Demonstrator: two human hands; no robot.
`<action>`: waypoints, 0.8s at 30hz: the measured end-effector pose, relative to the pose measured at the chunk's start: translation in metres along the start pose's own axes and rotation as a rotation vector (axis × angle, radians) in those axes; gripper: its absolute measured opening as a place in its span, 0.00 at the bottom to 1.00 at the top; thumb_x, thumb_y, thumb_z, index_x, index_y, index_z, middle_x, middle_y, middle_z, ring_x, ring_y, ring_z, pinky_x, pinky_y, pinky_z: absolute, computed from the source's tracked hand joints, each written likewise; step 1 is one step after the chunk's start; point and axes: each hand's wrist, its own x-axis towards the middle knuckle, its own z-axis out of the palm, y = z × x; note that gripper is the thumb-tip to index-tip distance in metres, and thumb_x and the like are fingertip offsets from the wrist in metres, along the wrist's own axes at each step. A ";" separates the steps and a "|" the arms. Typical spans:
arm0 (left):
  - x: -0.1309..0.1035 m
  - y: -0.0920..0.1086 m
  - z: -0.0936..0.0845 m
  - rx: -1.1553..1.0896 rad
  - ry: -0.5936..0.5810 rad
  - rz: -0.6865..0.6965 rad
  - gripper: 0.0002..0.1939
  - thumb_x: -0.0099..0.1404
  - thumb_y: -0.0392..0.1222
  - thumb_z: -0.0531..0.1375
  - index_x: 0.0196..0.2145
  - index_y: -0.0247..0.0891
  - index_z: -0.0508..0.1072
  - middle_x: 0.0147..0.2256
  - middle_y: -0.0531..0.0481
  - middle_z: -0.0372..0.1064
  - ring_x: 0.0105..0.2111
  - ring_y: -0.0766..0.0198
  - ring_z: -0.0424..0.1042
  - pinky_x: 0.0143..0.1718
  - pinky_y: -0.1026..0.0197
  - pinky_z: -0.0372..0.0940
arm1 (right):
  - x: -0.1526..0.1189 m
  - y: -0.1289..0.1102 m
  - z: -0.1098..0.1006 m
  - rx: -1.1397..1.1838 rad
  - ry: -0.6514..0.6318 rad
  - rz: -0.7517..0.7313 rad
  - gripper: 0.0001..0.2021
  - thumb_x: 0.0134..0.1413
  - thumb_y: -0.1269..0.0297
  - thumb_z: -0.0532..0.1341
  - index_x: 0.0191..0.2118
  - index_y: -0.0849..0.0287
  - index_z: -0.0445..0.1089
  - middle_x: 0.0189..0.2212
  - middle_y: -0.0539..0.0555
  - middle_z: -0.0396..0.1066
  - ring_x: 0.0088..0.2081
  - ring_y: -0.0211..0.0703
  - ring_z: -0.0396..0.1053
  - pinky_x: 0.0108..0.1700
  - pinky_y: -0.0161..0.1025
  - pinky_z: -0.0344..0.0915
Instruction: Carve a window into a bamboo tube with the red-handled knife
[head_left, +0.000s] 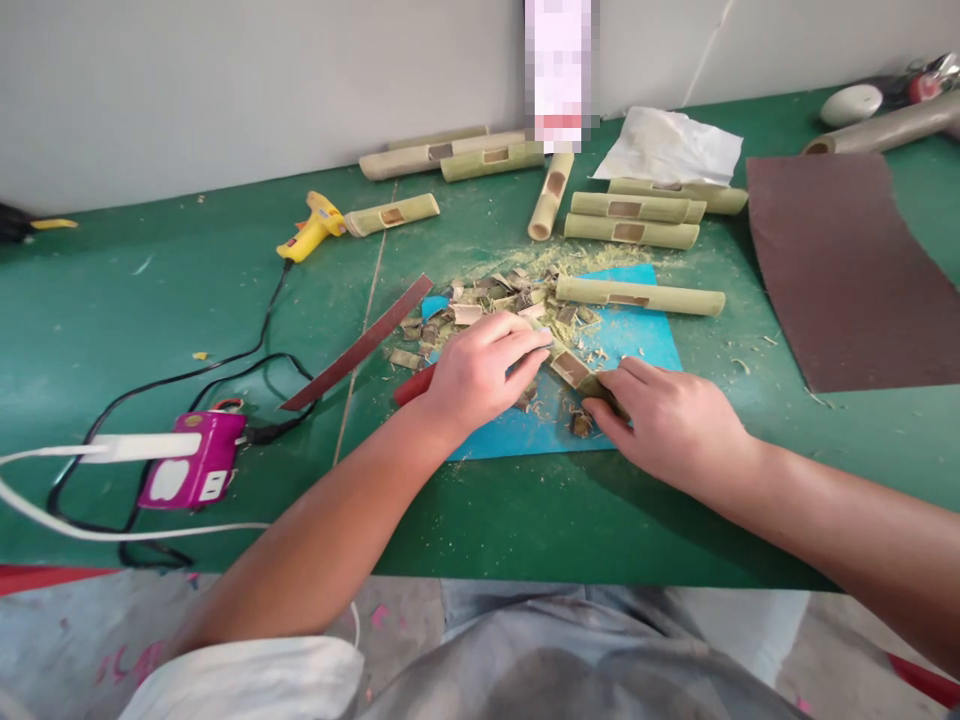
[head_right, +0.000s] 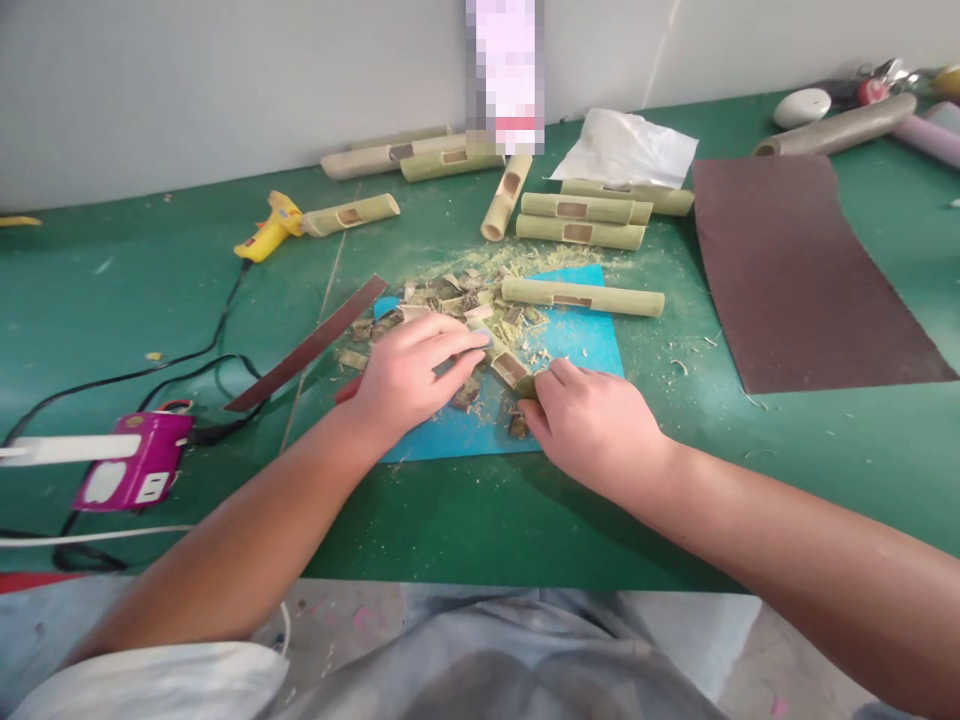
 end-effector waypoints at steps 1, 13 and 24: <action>0.000 0.000 0.000 0.002 -0.009 -0.006 0.09 0.68 0.37 0.57 0.42 0.36 0.76 0.37 0.46 0.73 0.38 0.64 0.73 0.41 0.62 0.69 | 0.000 0.000 0.000 0.001 -0.003 0.000 0.16 0.62 0.59 0.52 0.32 0.61 0.73 0.27 0.53 0.68 0.23 0.35 0.58 0.26 0.38 0.44; -0.001 0.006 -0.004 -0.020 -0.109 0.050 0.10 0.70 0.38 0.55 0.43 0.35 0.76 0.31 0.48 0.69 0.31 0.66 0.69 0.34 0.63 0.67 | -0.001 0.001 0.001 0.021 -0.012 0.008 0.16 0.62 0.57 0.53 0.32 0.61 0.73 0.27 0.52 0.68 0.23 0.36 0.58 0.26 0.37 0.44; -0.001 0.013 -0.002 0.004 -0.175 0.036 0.13 0.72 0.38 0.53 0.46 0.32 0.74 0.31 0.47 0.68 0.33 0.64 0.69 0.36 0.61 0.66 | 0.000 -0.001 0.000 0.024 -0.025 0.023 0.16 0.62 0.58 0.52 0.31 0.61 0.72 0.27 0.53 0.68 0.24 0.36 0.59 0.25 0.38 0.44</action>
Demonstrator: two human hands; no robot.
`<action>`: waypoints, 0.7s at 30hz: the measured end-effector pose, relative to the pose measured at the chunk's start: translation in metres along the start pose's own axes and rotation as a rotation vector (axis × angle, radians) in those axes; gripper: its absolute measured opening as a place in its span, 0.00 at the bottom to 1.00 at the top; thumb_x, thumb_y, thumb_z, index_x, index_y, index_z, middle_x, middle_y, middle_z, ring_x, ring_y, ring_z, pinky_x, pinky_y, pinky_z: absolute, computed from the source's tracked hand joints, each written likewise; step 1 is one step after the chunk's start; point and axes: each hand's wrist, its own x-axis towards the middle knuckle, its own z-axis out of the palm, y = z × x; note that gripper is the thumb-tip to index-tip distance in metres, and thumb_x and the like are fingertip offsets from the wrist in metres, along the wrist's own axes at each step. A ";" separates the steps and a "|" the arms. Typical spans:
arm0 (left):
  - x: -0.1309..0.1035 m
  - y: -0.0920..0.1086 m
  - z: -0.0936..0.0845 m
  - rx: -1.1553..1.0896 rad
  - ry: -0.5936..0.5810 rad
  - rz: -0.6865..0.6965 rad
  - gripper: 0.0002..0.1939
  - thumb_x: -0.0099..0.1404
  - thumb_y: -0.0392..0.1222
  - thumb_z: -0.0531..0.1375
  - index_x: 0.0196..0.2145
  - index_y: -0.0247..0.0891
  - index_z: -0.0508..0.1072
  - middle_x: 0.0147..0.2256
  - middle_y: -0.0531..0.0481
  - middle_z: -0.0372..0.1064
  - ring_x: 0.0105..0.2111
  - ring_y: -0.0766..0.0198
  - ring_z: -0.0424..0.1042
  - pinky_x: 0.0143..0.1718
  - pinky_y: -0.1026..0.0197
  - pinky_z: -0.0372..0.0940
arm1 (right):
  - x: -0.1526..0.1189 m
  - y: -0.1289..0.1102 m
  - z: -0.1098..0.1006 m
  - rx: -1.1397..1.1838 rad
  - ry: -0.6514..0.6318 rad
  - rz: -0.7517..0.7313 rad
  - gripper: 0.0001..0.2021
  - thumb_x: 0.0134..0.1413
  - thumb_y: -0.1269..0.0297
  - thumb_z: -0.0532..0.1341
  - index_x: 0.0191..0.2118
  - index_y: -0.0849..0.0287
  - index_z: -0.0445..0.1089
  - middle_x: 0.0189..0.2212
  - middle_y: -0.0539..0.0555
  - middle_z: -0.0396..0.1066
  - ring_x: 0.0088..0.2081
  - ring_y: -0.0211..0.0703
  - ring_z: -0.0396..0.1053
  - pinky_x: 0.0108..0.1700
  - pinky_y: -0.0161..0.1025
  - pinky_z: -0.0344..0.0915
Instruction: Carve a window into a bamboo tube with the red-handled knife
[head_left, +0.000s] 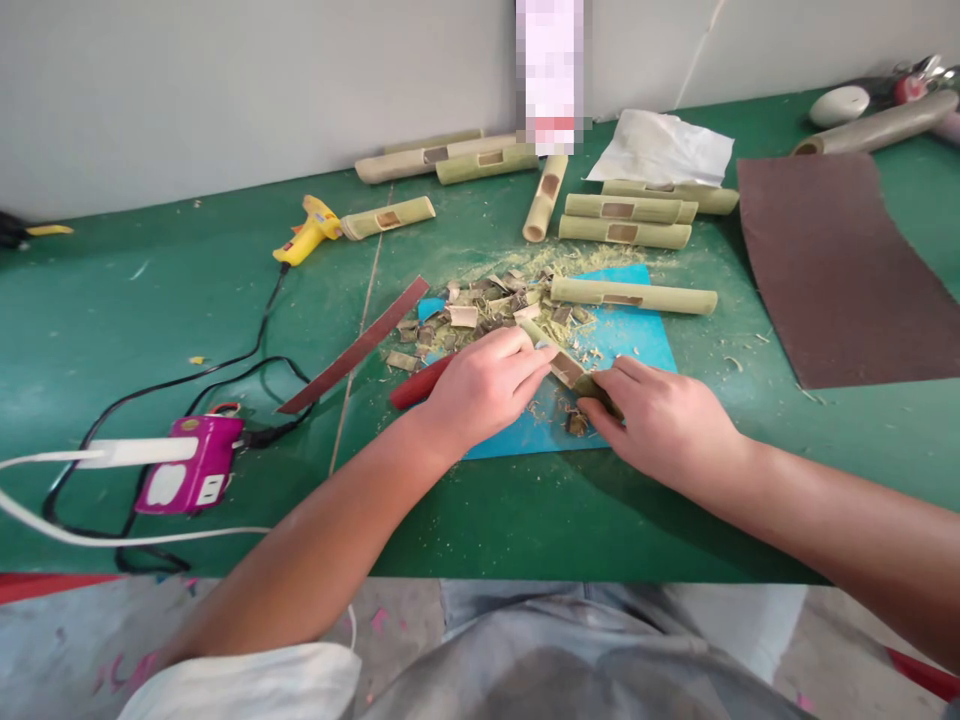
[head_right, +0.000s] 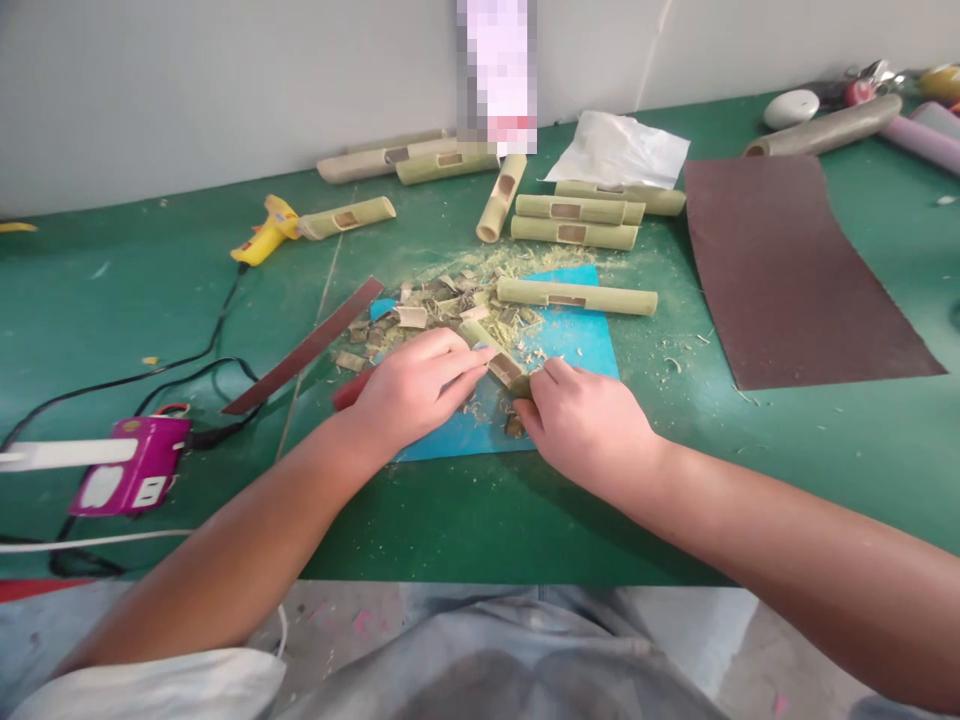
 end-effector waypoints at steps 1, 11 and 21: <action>-0.001 0.000 -0.001 0.006 -0.018 -0.005 0.13 0.71 0.39 0.53 0.48 0.32 0.74 0.31 0.47 0.69 0.33 0.64 0.70 0.36 0.61 0.67 | 0.000 0.000 0.000 -0.001 -0.005 0.004 0.16 0.62 0.58 0.52 0.31 0.61 0.72 0.28 0.53 0.68 0.24 0.36 0.59 0.25 0.38 0.44; -0.004 -0.004 0.005 -0.078 0.046 0.013 0.14 0.73 0.37 0.51 0.48 0.33 0.73 0.32 0.47 0.72 0.33 0.65 0.71 0.36 0.63 0.67 | -0.001 0.000 0.004 -0.057 0.082 -0.072 0.16 0.62 0.60 0.52 0.30 0.61 0.72 0.26 0.54 0.68 0.23 0.36 0.58 0.26 0.38 0.46; -0.003 -0.003 0.007 -0.009 0.036 0.022 0.15 0.73 0.38 0.49 0.48 0.33 0.73 0.30 0.48 0.70 0.31 0.65 0.70 0.34 0.63 0.66 | 0.000 -0.003 0.000 -0.040 0.009 -0.007 0.16 0.63 0.59 0.51 0.30 0.61 0.72 0.27 0.54 0.68 0.24 0.36 0.60 0.26 0.38 0.45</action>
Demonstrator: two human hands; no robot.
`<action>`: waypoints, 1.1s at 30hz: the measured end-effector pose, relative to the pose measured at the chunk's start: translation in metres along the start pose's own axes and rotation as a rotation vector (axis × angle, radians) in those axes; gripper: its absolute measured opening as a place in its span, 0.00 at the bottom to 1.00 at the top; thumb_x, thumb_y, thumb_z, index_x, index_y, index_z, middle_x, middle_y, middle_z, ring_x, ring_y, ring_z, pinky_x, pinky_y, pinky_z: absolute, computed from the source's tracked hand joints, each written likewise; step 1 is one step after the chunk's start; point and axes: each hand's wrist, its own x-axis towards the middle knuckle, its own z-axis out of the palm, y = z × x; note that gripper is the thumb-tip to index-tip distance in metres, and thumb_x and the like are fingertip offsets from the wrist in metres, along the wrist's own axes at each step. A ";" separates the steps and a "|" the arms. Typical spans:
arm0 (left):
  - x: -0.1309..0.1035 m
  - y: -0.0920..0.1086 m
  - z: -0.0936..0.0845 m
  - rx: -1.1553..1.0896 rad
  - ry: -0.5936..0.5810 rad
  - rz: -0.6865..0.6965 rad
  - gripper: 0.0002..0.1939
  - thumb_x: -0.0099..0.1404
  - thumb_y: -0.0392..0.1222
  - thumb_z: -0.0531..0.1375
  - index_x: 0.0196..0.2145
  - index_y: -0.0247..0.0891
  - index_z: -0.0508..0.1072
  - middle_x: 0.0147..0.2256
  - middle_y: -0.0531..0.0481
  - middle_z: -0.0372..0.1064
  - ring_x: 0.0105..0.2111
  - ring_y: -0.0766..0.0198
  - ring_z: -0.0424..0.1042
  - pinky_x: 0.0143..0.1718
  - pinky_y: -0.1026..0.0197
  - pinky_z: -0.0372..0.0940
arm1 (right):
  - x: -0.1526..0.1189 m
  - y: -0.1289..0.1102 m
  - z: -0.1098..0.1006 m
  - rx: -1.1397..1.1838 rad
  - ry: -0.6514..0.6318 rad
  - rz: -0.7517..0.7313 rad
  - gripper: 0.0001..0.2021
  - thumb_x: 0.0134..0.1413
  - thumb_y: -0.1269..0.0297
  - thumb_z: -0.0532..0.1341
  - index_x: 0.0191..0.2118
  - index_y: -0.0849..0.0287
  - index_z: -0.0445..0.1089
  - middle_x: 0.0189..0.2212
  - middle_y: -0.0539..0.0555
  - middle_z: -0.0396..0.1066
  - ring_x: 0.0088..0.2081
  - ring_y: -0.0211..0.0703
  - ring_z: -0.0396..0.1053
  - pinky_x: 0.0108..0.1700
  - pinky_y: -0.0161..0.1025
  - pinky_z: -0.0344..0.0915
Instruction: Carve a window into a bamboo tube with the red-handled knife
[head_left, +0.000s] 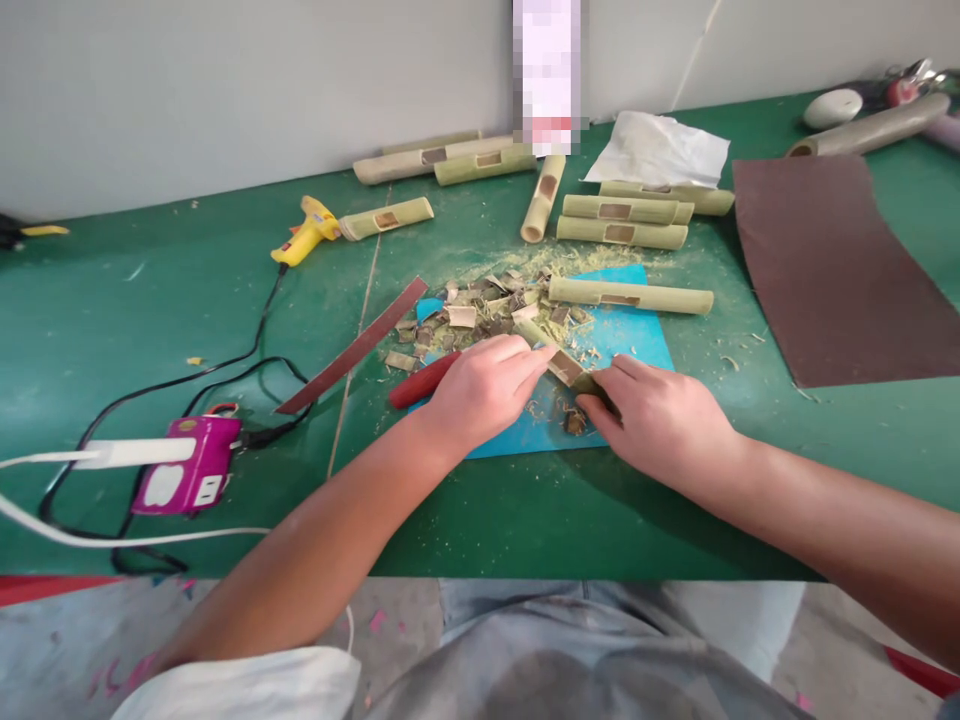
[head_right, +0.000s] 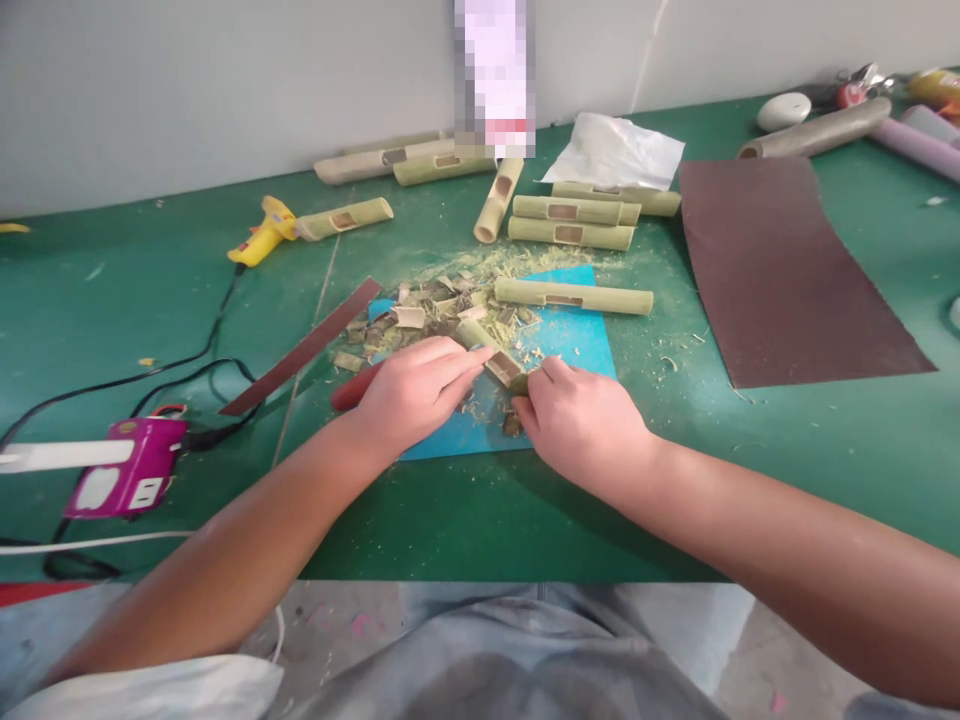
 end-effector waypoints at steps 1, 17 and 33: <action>-0.001 0.000 0.000 0.003 0.003 0.002 0.15 0.73 0.38 0.49 0.48 0.33 0.73 0.30 0.48 0.70 0.32 0.65 0.70 0.34 0.63 0.66 | 0.000 -0.001 0.000 -0.010 0.012 -0.007 0.16 0.63 0.60 0.51 0.30 0.61 0.72 0.27 0.54 0.68 0.24 0.36 0.60 0.26 0.38 0.45; 0.006 0.002 0.004 0.054 -0.018 -0.004 0.17 0.74 0.39 0.47 0.43 0.32 0.75 0.28 0.48 0.67 0.30 0.64 0.67 0.34 0.62 0.64 | 0.000 -0.005 -0.003 -0.087 -0.032 -0.029 0.13 0.62 0.63 0.53 0.32 0.62 0.72 0.28 0.56 0.69 0.26 0.39 0.63 0.26 0.37 0.47; 0.006 0.002 0.004 0.084 -0.032 0.008 0.17 0.74 0.39 0.47 0.41 0.32 0.75 0.28 0.48 0.67 0.30 0.65 0.67 0.34 0.62 0.65 | 0.000 -0.006 -0.003 -0.141 -0.008 -0.041 0.13 0.62 0.64 0.53 0.31 0.62 0.71 0.27 0.55 0.69 0.26 0.39 0.64 0.26 0.38 0.46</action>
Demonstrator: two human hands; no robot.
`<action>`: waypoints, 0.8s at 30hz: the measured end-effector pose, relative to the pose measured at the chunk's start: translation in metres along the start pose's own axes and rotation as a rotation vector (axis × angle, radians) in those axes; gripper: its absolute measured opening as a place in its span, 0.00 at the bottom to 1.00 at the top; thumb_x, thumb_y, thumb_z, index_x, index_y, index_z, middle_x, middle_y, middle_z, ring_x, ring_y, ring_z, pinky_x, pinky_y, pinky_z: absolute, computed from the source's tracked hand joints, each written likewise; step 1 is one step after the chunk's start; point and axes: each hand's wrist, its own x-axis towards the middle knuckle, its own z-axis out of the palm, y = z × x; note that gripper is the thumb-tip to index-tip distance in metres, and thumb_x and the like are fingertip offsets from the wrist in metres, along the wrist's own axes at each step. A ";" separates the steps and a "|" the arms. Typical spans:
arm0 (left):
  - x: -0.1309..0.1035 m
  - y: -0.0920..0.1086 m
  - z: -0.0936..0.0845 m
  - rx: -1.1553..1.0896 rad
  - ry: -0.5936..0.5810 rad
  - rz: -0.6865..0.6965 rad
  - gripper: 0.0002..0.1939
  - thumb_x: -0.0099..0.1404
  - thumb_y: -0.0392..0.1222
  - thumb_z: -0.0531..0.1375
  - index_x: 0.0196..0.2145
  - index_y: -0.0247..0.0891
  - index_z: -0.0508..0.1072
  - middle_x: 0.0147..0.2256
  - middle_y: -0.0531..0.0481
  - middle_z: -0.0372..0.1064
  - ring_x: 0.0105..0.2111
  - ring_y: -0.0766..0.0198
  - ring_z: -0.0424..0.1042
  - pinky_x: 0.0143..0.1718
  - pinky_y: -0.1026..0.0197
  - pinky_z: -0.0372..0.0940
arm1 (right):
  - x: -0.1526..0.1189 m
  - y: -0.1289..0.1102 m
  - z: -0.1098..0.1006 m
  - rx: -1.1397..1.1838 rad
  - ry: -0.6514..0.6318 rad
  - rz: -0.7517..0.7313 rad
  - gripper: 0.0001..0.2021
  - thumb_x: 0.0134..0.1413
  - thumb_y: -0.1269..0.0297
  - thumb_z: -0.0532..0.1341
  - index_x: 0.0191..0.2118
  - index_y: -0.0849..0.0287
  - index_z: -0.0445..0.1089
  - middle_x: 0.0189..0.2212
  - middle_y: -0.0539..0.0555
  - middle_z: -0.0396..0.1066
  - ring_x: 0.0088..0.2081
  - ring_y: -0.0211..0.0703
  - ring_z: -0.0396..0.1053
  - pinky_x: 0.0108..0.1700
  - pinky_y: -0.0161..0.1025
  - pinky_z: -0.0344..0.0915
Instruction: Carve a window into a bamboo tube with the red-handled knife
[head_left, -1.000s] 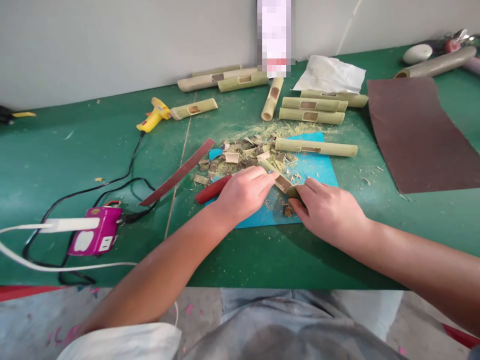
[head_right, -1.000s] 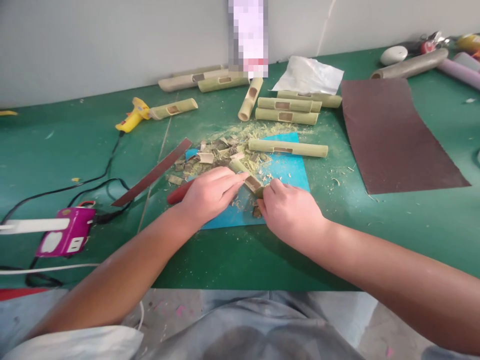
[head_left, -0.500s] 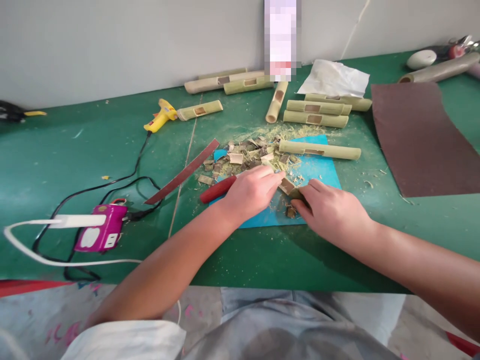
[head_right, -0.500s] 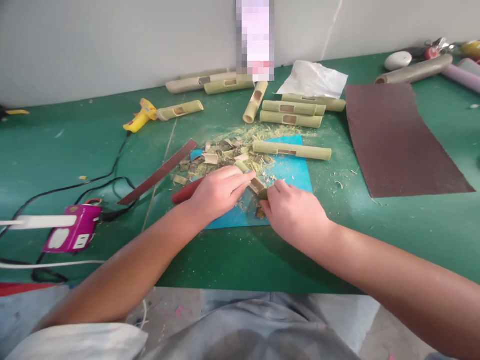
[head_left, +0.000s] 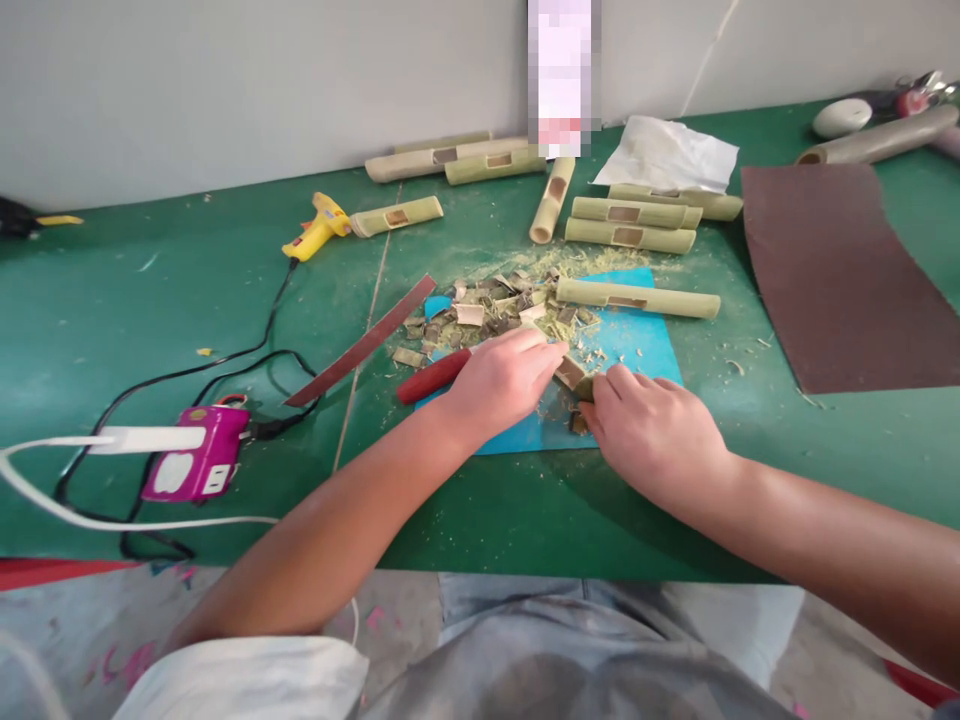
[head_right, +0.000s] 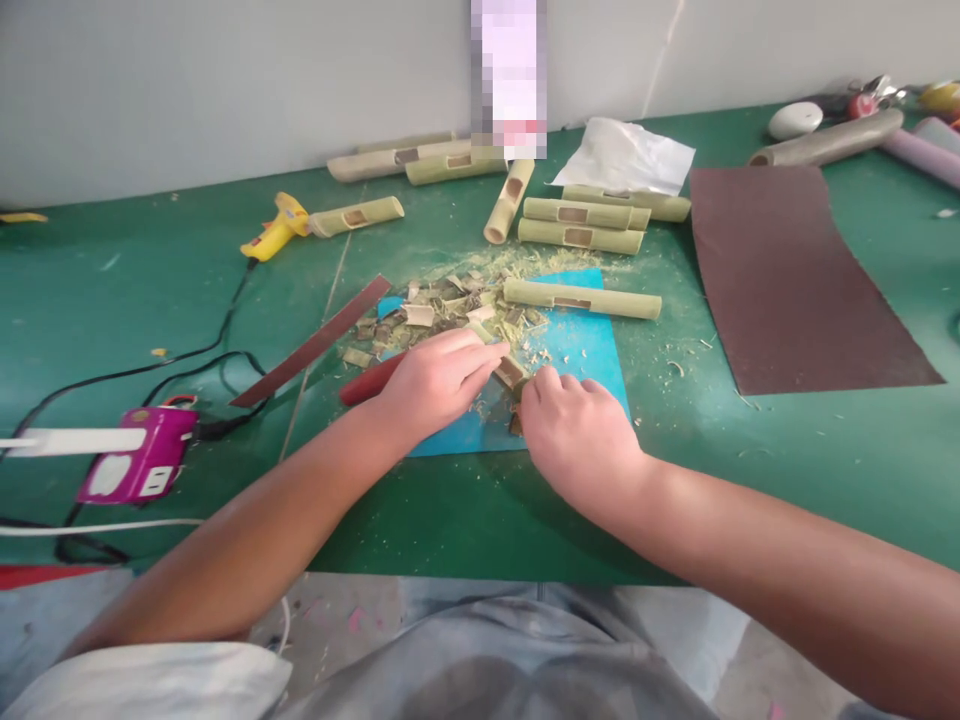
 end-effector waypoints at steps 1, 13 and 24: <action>0.000 0.000 0.000 0.003 0.005 0.003 0.17 0.74 0.39 0.47 0.42 0.31 0.75 0.28 0.48 0.67 0.30 0.65 0.67 0.34 0.62 0.65 | 0.000 0.000 0.000 0.010 -0.007 0.004 0.13 0.62 0.64 0.53 0.31 0.62 0.72 0.27 0.55 0.69 0.26 0.39 0.64 0.26 0.38 0.46; -0.001 0.001 0.000 0.008 0.029 0.013 0.16 0.73 0.37 0.48 0.44 0.30 0.74 0.27 0.49 0.66 0.29 0.65 0.67 0.32 0.63 0.64 | 0.001 0.001 -0.001 0.084 -0.022 0.085 0.14 0.60 0.58 0.55 0.30 0.60 0.72 0.27 0.52 0.70 0.23 0.36 0.60 0.24 0.38 0.42; -0.001 0.002 -0.002 0.013 -0.001 0.004 0.16 0.73 0.38 0.48 0.42 0.31 0.75 0.27 0.48 0.66 0.29 0.64 0.67 0.32 0.62 0.64 | 0.001 0.000 -0.004 0.058 -0.064 0.099 0.14 0.61 0.59 0.54 0.31 0.61 0.72 0.28 0.54 0.70 0.24 0.37 0.62 0.25 0.38 0.42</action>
